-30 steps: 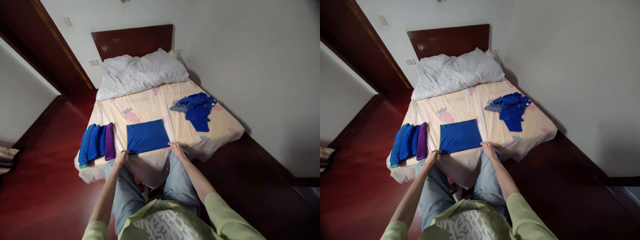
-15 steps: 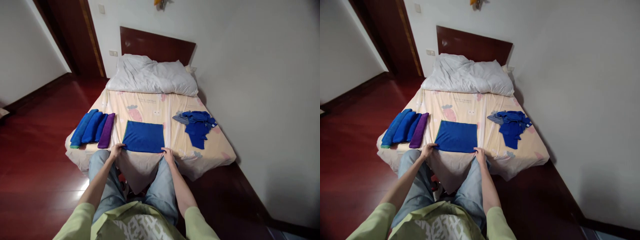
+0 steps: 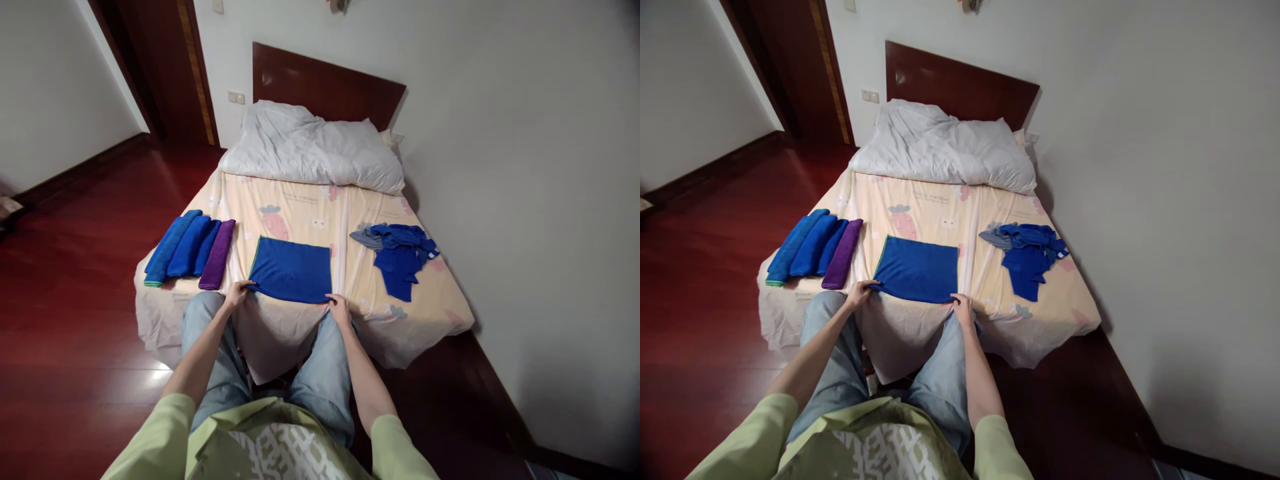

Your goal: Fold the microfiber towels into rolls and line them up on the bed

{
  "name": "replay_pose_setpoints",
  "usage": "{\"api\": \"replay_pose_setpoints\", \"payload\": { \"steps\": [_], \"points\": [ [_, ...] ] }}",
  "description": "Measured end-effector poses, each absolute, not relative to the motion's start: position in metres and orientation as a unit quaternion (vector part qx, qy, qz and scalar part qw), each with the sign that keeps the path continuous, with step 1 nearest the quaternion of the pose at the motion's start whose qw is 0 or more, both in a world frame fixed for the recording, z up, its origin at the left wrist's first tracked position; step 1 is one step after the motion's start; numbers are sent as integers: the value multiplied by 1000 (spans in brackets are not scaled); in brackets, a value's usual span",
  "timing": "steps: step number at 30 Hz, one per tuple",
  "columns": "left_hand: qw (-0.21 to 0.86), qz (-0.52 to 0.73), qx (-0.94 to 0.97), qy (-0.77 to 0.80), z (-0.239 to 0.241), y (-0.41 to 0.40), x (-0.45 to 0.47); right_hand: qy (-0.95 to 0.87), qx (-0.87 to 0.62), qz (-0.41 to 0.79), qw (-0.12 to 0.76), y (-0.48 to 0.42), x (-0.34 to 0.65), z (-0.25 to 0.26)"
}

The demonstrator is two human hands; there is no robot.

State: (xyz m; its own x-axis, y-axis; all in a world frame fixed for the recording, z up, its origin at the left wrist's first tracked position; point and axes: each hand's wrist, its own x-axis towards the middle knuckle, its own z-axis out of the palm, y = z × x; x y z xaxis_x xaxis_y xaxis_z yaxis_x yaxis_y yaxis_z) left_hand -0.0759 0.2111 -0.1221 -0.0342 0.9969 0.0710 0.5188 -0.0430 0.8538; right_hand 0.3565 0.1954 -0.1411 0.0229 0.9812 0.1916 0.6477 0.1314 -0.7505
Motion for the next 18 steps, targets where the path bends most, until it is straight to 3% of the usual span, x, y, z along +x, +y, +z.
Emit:
{"api": "replay_pose_setpoints", "payload": {
  "steps": [6,18],
  "points": [
    [359,403,577,612,-129,210,-78,-628,-610,279,395,200,362,-147],
    [348,457,540,614,-122,212,-78,-567,-642,253,449,206,358,-134]
  ]
}}
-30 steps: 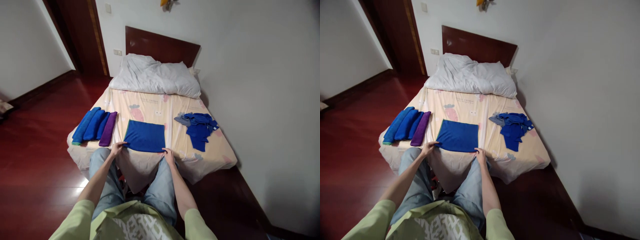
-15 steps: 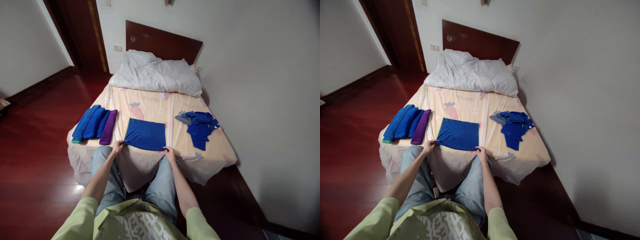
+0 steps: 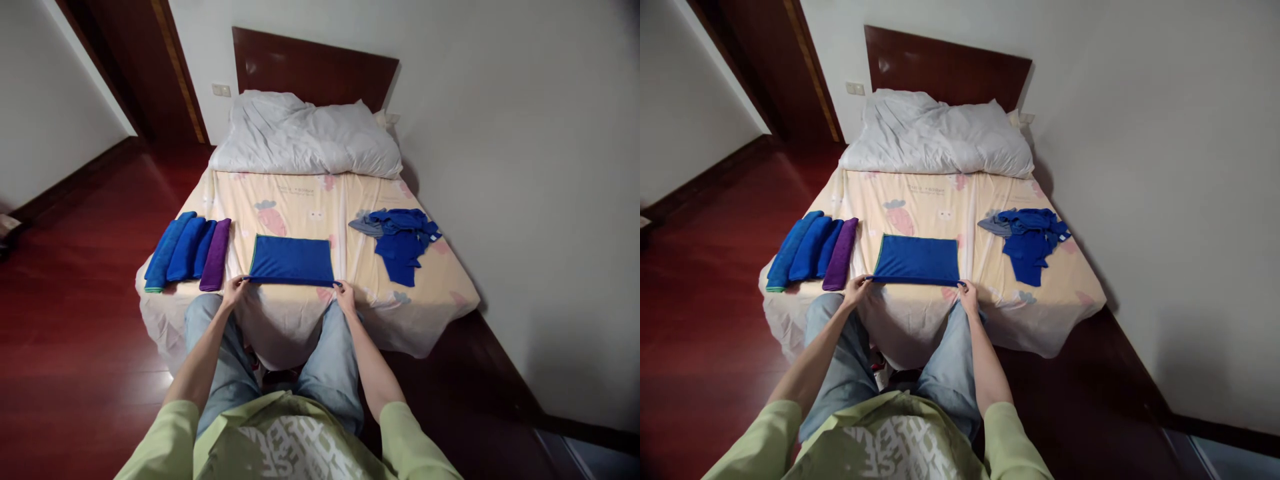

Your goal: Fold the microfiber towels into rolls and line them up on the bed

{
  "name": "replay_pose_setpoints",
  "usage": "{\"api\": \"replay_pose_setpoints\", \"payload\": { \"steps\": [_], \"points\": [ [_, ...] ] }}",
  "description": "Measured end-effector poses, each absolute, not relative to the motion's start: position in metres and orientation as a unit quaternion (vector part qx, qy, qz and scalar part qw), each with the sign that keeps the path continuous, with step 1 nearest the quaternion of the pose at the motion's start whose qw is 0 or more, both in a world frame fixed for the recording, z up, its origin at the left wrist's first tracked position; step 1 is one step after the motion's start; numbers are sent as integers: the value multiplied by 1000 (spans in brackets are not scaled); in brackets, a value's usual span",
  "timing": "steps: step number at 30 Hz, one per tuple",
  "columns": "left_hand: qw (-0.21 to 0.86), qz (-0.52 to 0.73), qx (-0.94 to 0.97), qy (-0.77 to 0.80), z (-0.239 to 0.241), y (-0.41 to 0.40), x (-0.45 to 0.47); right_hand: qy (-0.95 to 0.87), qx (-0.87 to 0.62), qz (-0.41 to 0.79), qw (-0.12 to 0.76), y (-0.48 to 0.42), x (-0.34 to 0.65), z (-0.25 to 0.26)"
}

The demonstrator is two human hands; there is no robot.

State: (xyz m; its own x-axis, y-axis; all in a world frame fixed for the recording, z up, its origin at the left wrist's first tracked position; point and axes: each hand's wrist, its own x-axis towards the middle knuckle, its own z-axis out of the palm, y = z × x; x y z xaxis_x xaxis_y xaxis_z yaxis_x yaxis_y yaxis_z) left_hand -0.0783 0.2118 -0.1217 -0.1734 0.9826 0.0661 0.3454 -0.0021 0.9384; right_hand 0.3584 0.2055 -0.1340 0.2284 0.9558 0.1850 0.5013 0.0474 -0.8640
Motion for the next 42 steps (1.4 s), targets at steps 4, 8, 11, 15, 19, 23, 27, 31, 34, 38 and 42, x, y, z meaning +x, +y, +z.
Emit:
{"api": "replay_pose_setpoints", "payload": {
  "steps": [4,8,11,15,19,23,27,31,34,38,42],
  "points": [
    [330,443,556,621,-118,213,-77,-540,-661,242,462,206,357,-131],
    [297,407,574,646,-117,214,-78,-530,-667,239,466,207,356,-135],
    [268,371,592,663,-117,213,-78,-529,-677,243,451,207,356,-139],
    [239,334,600,686,-118,213,-77,-536,-701,236,405,206,356,-138],
    [231,319,592,703,-119,214,-75,-539,-731,210,361,204,352,-133],
    [223,315,595,705,-122,211,-72,-539,-752,206,318,203,349,-126],
    [196,326,594,709,-124,209,-69,-537,-771,208,271,203,345,-120],
    [190,314,591,718,-125,212,-66,-534,-792,203,217,203,342,-115],
    [195,310,586,723,-125,216,-65,-539,-791,198,212,204,341,-112],
    [195,324,578,723,-126,217,-63,-538,-790,198,217,205,341,-110],
    [186,341,578,718,-125,214,-59,-535,-790,198,226,206,342,-110]
  ]
}}
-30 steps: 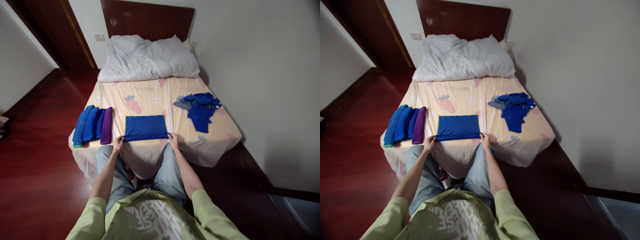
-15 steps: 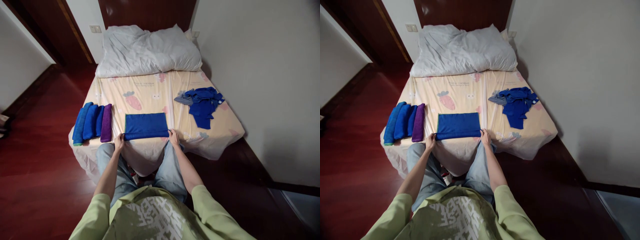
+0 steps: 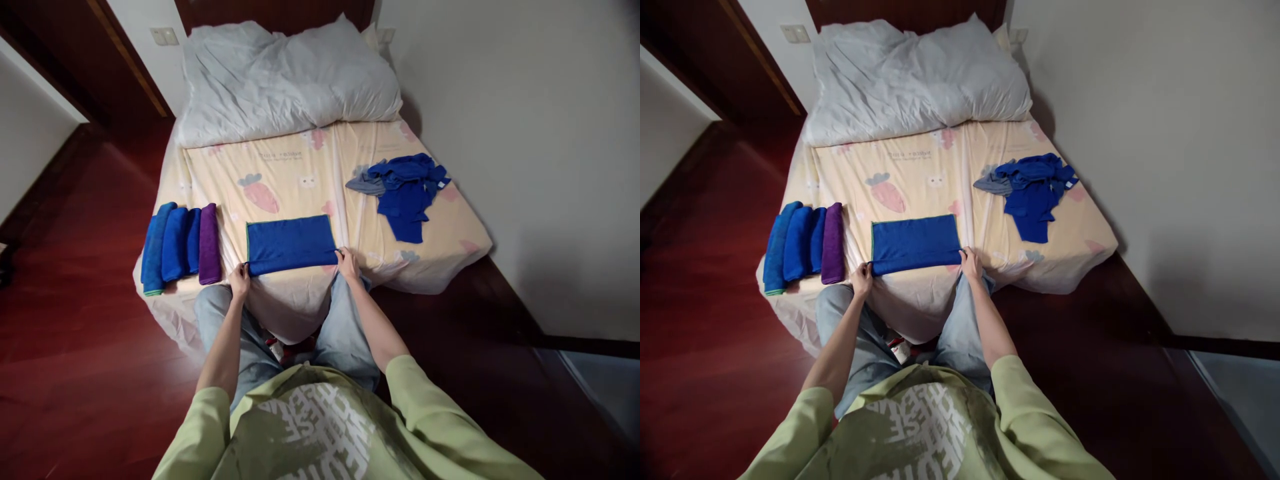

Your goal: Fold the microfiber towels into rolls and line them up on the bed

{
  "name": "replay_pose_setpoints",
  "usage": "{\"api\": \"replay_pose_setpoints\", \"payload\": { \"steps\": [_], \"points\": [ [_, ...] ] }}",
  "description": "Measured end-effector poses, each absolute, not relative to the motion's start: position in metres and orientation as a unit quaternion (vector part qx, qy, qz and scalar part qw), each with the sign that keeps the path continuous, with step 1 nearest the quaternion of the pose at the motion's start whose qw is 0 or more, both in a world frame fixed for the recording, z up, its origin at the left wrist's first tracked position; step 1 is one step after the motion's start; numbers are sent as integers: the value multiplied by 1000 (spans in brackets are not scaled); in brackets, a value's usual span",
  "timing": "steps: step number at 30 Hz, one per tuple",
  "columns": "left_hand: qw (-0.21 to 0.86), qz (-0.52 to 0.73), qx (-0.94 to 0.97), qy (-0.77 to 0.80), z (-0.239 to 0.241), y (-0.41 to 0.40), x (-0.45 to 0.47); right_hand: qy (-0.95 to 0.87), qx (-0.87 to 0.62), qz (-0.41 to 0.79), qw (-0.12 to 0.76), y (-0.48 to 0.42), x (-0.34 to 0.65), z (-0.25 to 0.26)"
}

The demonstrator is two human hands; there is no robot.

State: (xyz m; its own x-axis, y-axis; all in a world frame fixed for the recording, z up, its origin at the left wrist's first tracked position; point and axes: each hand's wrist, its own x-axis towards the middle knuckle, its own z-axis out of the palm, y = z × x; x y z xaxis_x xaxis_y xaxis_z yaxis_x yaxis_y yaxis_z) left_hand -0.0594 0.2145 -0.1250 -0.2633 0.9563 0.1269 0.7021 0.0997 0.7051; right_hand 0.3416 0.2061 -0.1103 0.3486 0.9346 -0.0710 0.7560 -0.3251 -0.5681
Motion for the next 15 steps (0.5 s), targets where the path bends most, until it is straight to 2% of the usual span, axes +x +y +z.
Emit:
{"api": "replay_pose_setpoints", "payload": {
  "steps": [15],
  "points": [
    [181,367,549,729,-124,213,-50,-523,-793,189,246,212,343,-118]
  ]
}}
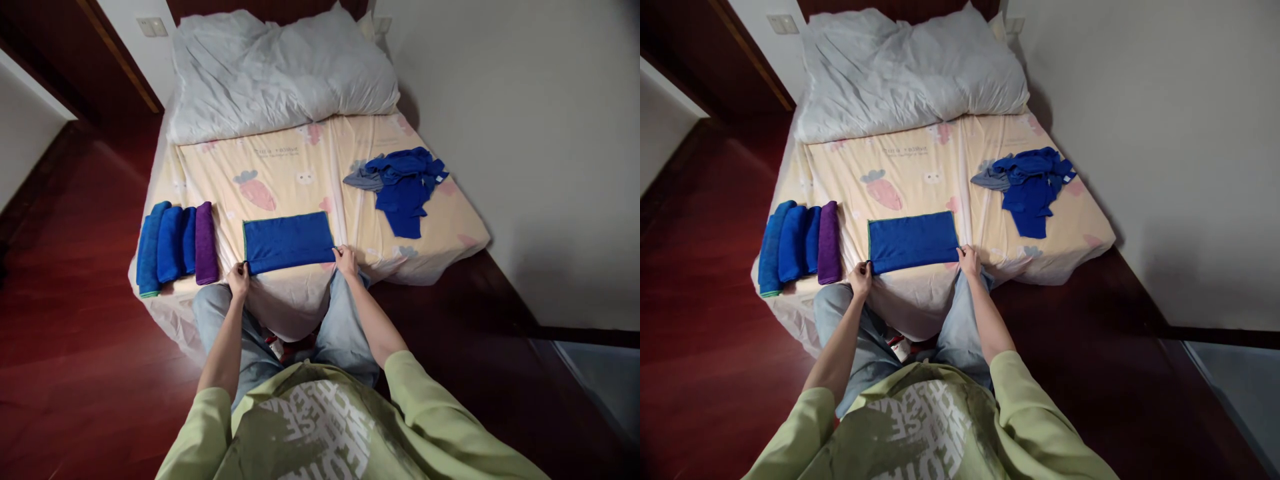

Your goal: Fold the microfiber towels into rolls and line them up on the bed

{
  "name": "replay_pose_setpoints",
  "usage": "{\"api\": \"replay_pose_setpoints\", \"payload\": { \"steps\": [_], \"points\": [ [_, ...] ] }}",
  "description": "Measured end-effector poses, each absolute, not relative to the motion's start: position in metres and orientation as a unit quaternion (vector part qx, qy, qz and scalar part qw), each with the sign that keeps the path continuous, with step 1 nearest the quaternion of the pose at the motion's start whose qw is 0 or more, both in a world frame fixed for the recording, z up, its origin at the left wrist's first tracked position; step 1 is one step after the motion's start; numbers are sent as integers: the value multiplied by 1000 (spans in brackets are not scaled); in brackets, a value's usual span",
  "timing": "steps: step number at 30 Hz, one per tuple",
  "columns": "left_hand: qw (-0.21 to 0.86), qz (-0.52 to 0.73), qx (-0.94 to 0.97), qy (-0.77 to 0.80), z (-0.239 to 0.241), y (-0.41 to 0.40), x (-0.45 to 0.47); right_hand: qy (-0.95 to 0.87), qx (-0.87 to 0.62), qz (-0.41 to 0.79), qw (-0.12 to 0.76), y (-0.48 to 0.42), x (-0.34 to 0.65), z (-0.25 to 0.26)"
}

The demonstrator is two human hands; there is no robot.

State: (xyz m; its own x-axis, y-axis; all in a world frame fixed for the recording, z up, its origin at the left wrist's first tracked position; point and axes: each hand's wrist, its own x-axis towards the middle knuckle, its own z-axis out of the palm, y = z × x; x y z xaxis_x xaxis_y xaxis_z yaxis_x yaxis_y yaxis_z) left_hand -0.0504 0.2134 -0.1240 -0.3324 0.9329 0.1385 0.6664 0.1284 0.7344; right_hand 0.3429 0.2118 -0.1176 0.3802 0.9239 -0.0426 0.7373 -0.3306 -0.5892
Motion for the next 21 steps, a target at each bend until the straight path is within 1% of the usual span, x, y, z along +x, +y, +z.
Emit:
{"api": "replay_pose_setpoints", "payload": {
  "steps": [11,16,21],
  "points": [
    [149,366,529,751,-123,216,-49,-523,-791,186,256,213,344,-120],
    [151,364,533,749,-123,216,-49,-526,-786,190,264,213,343,-117],
    [142,365,538,747,-123,214,-49,-553,-769,149,283,210,341,-115]
  ]
}}
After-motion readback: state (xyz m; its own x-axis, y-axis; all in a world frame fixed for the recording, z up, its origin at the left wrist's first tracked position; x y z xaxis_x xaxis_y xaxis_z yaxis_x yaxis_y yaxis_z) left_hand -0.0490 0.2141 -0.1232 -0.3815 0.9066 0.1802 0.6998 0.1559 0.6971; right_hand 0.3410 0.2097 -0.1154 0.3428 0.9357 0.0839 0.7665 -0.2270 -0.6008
